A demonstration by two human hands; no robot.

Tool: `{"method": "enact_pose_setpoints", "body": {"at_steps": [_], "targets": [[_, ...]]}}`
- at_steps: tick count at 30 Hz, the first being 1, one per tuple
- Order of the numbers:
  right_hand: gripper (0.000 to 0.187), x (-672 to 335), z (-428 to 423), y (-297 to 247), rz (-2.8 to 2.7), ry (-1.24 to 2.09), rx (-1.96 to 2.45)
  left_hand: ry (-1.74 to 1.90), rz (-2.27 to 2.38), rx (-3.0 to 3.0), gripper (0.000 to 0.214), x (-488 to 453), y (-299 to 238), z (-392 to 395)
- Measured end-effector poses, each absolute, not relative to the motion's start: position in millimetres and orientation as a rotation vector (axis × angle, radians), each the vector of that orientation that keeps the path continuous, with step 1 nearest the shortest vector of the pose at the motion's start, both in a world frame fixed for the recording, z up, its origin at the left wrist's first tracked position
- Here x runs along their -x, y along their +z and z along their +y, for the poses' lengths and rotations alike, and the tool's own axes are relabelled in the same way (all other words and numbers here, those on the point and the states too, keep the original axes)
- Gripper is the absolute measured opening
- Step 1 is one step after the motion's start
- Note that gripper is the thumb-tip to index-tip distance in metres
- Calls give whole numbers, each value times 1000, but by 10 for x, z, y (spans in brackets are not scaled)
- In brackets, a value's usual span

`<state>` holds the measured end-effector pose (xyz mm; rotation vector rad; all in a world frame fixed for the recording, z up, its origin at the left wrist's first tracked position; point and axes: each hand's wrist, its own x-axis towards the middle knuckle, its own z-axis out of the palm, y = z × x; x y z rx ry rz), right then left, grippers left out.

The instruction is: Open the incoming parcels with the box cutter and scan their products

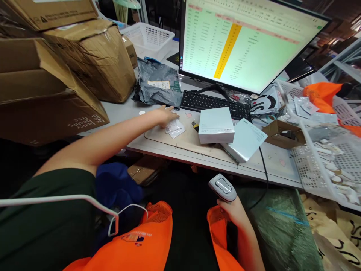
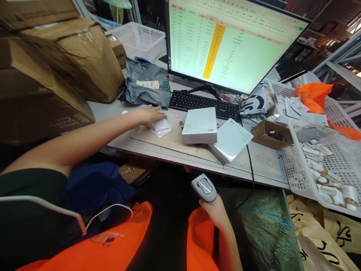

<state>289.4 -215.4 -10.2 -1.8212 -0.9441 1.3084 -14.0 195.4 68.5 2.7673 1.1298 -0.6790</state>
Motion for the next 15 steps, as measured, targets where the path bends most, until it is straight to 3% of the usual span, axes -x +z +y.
{"method": "enact_pose_setpoints", "body": {"at_steps": [3, 6, 15], "targets": [[45, -2860, -2196, -175, -961, 1285, 1809, -759, 1047, -2846, 88, 55, 703, 2048], [52, -2840, -2259, -238, -988, 1290, 1802, -547, 971, -2892, 71, 42, 713, 2050], [56, -2829, -2302, -296, -1058, 1304, 1784, -376, 1219, -2793, 63, 24, 755, 2011]]}}
